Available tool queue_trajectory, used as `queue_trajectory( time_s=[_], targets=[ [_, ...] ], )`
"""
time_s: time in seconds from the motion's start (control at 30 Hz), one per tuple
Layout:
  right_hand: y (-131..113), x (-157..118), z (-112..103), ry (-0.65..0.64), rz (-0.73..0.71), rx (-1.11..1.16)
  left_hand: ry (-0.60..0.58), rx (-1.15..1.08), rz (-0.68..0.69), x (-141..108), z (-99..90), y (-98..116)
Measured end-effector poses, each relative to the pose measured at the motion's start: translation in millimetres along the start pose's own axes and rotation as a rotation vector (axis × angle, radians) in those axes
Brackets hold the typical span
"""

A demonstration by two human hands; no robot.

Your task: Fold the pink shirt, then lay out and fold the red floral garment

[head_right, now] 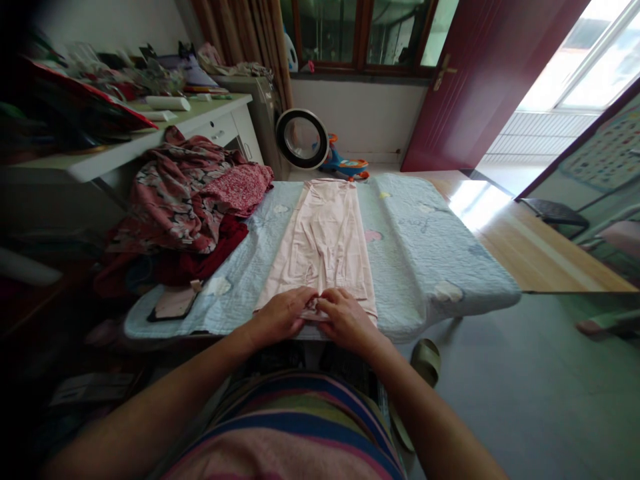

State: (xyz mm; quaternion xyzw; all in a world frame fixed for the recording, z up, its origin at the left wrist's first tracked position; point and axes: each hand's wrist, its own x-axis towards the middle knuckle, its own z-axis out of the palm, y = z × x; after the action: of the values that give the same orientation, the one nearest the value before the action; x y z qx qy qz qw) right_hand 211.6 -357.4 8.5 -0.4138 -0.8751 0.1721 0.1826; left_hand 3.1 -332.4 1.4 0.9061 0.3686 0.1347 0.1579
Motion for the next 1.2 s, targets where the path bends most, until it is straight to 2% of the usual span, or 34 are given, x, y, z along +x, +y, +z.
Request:
queue_trajectory(
  time_s=[0.1, 0.17, 0.23, 0.37, 0.43, 0.53, 0.77, 0.97, 1.03, 1.13, 1.2],
  targets=[
    [8, 10, 5, 0.003, 0.014, 0.074, 0.048, -0.047, -0.074, 1, -10.2, -4],
    [15, 15, 5, 0.016, 0.055, 0.165, 0.149, 0.068, -0.078, 0, -15.3, 0],
    [21, 18, 5, 0.032, 0.119, 0.267, 0.221, 0.230, -0.010, -4, -15.5, 7],
    [30, 20, 6, 0.063, 0.240, 0.417, 0.129, 0.347, 0.205, -13, 0.0, 19],
    [32, 19, 8, 0.064, 0.270, 0.467, 0.080, 0.352, 0.229, -14, 9.7, 20],
    [33, 19, 9, 0.073, 0.294, 0.506, 0.044, 0.353, 0.193, -12, 17.7, 21],
    [31, 16, 7, 0.090, 0.301, 0.467, 0.062, 0.392, 0.123, -9, 20.5, 33],
    [21, 7, 2, 0.065, 0.113, 0.500, 0.254, 0.392, 0.152, -10, 26.8, 26],
    [22, -1, 0, 0.070, 0.117, 0.408, 0.230, 0.371, 0.176, -9, 27.4, 23],
    [29, -18, -7, 0.093, 0.186, 0.229, 0.150, 0.325, 0.177, -7, 28.3, 20],
    [34, -32, -12, 0.107, 0.237, 0.145, 0.142, 0.292, 0.168, -8, 29.1, 20]
  ],
)
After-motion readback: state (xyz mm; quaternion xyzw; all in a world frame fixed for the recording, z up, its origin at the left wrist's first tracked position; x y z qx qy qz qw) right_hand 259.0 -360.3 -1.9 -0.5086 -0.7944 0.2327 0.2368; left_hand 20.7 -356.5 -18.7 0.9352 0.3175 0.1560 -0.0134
